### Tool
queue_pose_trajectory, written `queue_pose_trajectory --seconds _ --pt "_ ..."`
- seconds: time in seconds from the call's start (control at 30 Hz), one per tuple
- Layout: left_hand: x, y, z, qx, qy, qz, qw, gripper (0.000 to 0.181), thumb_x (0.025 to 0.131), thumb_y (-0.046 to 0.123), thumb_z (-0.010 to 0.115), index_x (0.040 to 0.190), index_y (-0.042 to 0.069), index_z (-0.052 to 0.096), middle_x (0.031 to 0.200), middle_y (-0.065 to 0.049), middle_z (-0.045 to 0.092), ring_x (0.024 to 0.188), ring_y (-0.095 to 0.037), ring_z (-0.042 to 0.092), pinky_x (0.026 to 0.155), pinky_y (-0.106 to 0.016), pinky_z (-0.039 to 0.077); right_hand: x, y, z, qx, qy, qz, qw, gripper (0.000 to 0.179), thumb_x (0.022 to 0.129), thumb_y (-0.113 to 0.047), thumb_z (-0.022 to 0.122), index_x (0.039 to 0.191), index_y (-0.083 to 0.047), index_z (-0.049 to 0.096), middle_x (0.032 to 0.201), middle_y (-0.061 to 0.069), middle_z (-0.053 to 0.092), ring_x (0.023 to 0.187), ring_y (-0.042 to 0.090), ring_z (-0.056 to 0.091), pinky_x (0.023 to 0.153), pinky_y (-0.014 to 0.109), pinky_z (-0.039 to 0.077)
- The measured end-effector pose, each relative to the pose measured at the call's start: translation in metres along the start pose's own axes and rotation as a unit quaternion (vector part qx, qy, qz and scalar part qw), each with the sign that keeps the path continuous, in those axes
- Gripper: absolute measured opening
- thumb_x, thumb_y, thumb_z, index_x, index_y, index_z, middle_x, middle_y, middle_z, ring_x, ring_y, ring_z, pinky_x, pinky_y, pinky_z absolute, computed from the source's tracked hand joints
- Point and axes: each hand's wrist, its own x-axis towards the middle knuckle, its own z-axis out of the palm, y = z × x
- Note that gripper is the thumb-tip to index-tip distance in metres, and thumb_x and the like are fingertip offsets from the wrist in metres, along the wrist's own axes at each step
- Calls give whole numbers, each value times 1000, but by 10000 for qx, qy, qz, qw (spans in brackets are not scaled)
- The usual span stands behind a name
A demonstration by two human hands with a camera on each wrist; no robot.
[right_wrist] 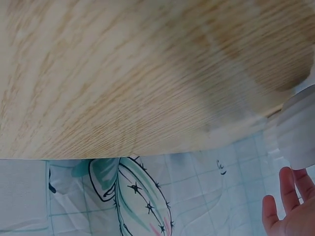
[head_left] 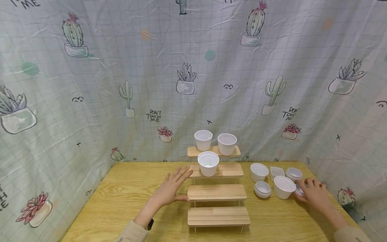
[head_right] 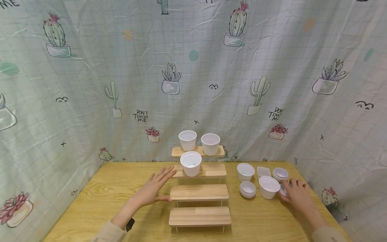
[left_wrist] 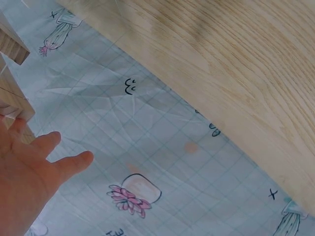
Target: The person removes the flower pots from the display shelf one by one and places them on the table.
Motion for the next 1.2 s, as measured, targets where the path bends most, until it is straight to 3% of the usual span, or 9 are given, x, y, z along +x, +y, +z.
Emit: queue_pose_trajectory --seconds 0.27,0.83,1.2 --pt "1 0 0 32 -45 -5 10000 93 67 53 64 143 21 20 150 -3 19 133 -40 21 95 -68 25 0 0 3 -20 -371 162 9992 51 60 -30 75 101 -14 49 83 17 49 77 39 45 55 47 30" --pt "0 0 -1 19 -62 -36 10000 94 67 53 64 143 21 20 150 -2 18 134 -38 20 96 -68 24 -1 0 3 57 -385 311 9988 52 60 -34 76 101 -16 51 84 16 50 77 37 45 56 46 29" --pt "0 0 0 28 -81 -47 10000 94 67 53 65 143 22 20 150 -1 17 134 -39 21 96 -67 24 -4 3 -2 251 -368 310 9985 63 54 -33 80 108 -18 50 90 14 51 82 35 45 58 48 30"
